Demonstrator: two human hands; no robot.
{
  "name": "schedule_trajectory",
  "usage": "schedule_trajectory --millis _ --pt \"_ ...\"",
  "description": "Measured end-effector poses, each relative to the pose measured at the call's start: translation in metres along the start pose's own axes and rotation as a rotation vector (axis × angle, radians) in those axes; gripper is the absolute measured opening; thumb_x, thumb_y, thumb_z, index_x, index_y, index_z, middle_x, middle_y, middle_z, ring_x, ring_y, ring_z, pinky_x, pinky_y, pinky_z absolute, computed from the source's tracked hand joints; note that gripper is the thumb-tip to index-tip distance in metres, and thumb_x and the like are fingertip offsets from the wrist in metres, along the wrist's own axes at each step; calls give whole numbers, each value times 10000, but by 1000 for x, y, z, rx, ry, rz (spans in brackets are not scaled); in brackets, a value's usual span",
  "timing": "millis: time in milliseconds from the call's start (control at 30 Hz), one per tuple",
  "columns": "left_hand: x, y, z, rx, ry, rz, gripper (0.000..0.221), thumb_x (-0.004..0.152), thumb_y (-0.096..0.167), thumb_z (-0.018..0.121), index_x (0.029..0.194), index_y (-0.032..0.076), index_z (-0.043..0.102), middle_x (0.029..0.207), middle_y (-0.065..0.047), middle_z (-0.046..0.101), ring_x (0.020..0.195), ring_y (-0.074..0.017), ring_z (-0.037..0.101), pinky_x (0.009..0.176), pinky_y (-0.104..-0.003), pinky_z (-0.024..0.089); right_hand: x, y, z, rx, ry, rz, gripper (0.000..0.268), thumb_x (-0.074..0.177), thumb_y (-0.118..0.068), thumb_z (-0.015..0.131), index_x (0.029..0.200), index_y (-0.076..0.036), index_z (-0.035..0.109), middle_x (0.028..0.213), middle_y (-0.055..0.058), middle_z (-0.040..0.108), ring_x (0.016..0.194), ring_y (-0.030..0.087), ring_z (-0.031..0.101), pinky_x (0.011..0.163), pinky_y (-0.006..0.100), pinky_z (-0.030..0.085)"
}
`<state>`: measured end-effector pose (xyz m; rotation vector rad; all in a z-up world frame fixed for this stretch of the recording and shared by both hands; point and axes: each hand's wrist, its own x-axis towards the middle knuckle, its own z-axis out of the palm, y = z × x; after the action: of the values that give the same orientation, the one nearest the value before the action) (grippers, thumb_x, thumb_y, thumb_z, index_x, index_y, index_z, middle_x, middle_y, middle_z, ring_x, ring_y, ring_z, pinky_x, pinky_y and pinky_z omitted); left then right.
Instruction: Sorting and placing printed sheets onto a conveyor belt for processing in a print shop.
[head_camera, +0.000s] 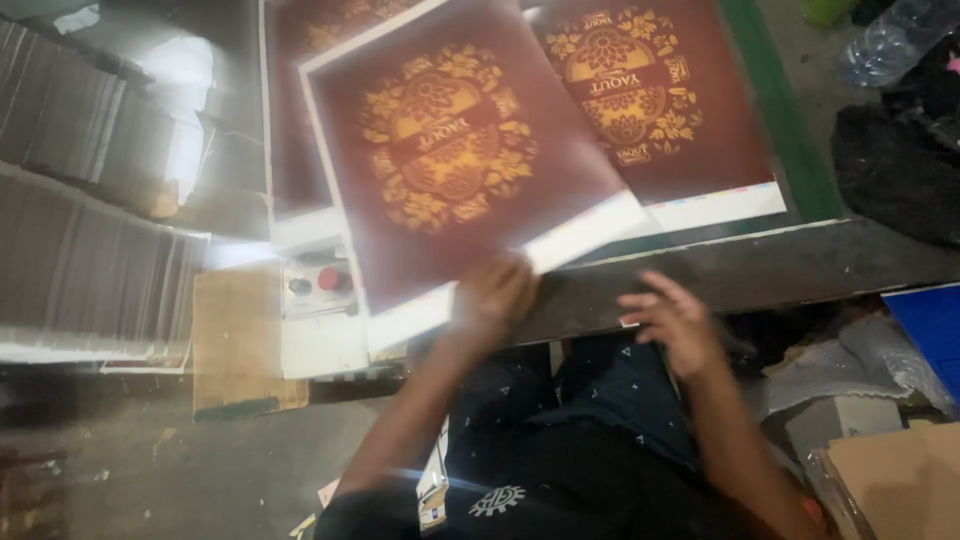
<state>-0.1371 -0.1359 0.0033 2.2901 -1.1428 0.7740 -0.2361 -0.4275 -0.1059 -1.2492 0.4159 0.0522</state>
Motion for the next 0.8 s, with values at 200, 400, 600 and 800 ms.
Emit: schedule_trajectory --millis 200,400,600,800 --pt "7 47 21 -78 -84 49 194 914 173 709 1021 15 675 1115 -164 697 1053 -325 678 918 -442 542 8 14 47 258 -176 -45 441 1000 -188 643 1377 -6 503 1113 115 692 916 205 696 654 351 591" --pt "32 -44 6 42 -335 -150 176 930 245 673 925 74 716 987 -123 711 920 -305 696 845 -470 544 3 5 -7 276 58 -137 340 1021 -134 620 1340 -60 527 1087 77 647 845 158 643 597 327 587" --pt "23 -170 -21 131 -355 -334 473 820 380 749 1124 18 725 1224 -201 689 1144 -403 652 970 -515 508 -40 -19 -57 255 204 -196 372 1016 -91 581 1380 -44 519 1111 80 657 865 157 666 619 305 561" --pt "-9 -241 -3 225 -467 -170 821 761 519 826 1344 -16 608 1435 -230 596 1329 -372 554 1066 -475 440 -63 9 -128 331 229 -254 260 1076 -56 584 1330 -58 528 1018 57 651 833 144 634 650 329 531"
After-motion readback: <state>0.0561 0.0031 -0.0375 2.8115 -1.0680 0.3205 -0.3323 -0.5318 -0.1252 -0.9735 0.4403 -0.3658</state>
